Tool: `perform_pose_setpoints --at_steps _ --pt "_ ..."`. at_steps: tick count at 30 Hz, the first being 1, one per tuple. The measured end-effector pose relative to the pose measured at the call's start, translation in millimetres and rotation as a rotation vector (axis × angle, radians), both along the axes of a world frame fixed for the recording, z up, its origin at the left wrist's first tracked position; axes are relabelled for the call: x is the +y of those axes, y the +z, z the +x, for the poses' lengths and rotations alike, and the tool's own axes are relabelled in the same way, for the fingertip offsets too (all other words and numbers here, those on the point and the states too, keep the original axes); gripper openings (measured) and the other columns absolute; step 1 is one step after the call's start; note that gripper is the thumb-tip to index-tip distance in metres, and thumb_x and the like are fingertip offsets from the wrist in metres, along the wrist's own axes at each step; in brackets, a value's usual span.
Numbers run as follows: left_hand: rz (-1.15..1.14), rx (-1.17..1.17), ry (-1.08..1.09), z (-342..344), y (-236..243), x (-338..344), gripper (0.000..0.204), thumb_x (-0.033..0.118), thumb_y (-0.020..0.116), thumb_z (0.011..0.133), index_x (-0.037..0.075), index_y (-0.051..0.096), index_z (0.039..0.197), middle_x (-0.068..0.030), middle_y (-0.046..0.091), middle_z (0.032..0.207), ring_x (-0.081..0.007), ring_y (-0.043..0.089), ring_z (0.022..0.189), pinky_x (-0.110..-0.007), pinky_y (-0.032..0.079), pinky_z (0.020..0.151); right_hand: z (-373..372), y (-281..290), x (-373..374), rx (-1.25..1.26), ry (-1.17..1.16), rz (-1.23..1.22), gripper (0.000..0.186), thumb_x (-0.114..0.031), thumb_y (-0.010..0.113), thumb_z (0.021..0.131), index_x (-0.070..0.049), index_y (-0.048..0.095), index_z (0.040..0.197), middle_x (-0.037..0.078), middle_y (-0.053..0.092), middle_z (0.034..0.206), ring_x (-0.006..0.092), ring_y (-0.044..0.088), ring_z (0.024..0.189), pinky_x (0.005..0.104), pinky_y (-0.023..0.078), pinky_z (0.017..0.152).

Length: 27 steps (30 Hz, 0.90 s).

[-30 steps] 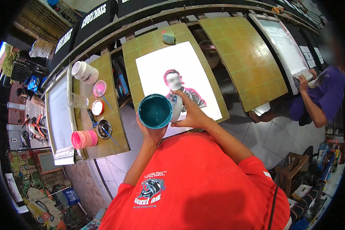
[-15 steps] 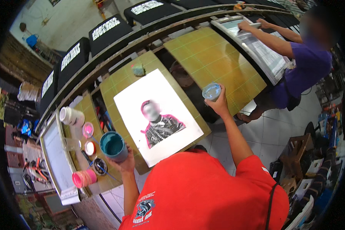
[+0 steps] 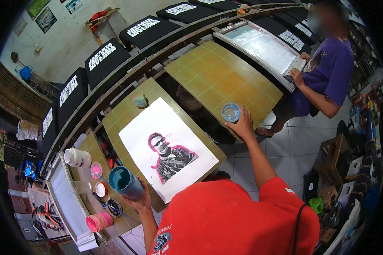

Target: The person retrieves a blue container and a clear plastic cup from a shelf, then walks to a workbench. They pour a blue liquid into the cup, add a white substance, and mix the contents with a green spatula. Finally, they use a brush to stir the mixture further.

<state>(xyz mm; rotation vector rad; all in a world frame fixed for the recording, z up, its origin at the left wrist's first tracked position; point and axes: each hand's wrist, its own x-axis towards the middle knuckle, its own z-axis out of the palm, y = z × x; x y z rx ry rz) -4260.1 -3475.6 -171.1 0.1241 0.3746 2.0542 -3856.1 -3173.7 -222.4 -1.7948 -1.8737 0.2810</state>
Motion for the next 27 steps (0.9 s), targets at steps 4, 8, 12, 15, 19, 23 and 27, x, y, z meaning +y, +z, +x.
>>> perform_pose_setpoints --at_steps 4,8,12,15,19,23,27 --pt "0.049 0.015 -0.016 -9.5 -17.5 0.9 0.066 0.041 0.071 0.08 0.015 0.045 0.135 -0.012 0.048 0.136 -0.0342 0.047 0.125 -0.051 0.039 0.106 4.7 1.2 -3.6 0.092 0.053 0.019 0.108 -0.044 0.083 0.062 0.003 0.026 0.142 0.027 0.035 0.143 0.0412 0.031 0.134 0.05 0.027 0.11" --pt "0.016 0.065 0.073 -21.9 -24.2 8.2 0.057 0.037 0.071 0.082 0.022 0.049 0.133 -0.0021 0.053 0.135 -0.0287 0.05 0.123 -0.053 0.038 0.107 7.9 -4.0 -6.4 0.119 0.072 0.018 0.109 -0.045 0.083 0.063 0.003 0.025 0.142 0.027 0.034 0.144 0.041 0.032 0.134 0.0489 0.025 0.112" --pt "-0.027 0.194 -0.015 -37.3 -25.7 18.5 0.061 0.044 0.071 0.08 0.023 0.049 0.133 -0.001 0.054 0.132 -0.0257 0.054 0.117 -0.045 0.046 0.096 2.2 4.5 -7.7 0.108 0.037 -0.013 0.11 -0.048 0.083 0.062 -0.001 0.025 0.144 0.024 0.035 0.144 0.0385 0.034 0.134 0.0482 0.027 0.111" --pt "-0.068 0.19 0.01 -61.8 -51.9 16.7 0.071 0.045 0.075 0.077 0.02 0.044 0.136 -0.0027 0.052 0.134 -0.0262 0.052 0.12 -0.044 0.045 0.098 1.4 5.5 -9.7 0.061 -0.001 -0.015 0.11 -0.049 0.082 0.062 -0.003 0.026 0.144 0.021 0.035 0.145 0.0363 0.033 0.135 0.0481 0.027 0.11" --pt "-0.147 0.257 0.14 -70.1 -74.2 13.1 0.076 0.041 0.078 0.075 0.015 0.041 0.137 -0.0044 0.051 0.134 -0.026 0.05 0.122 -0.045 0.043 0.101 -1.3 4.5 -10.6 0.029 -0.007 -0.019 0.108 -0.049 0.081 0.064 -0.004 0.026 0.144 0.019 0.035 0.146 0.0346 0.03 0.137 0.0476 0.026 0.111" --pt "-0.252 0.424 0.149 -78.5 -89.6 1.1 0.072 0.041 0.074 0.079 0.012 0.041 0.136 -0.0064 0.05 0.132 -0.0256 0.05 0.119 -0.041 0.045 0.095 -4.1 6.3 -12.2 0.018 -0.011 -0.046 0.106 -0.049 0.08 0.066 -0.004 0.026 0.144 0.017 0.035 0.146 0.0334 0.029 0.138 0.0476 0.026 0.111" --pt "-0.258 0.591 0.094 -88.0 -87.1 -2.7 0.068 0.034 0.072 0.082 0.008 0.04 0.136 -0.0091 0.049 0.132 -0.0255 0.049 0.119 -0.039 0.043 0.099 -0.6 -1.6 -10.0 0.012 0.007 -0.006 0.105 -0.049 0.08 0.066 -0.005 0.026 0.144 0.017 0.036 0.145 0.0342 0.03 0.137 0.0485 0.026 0.111"
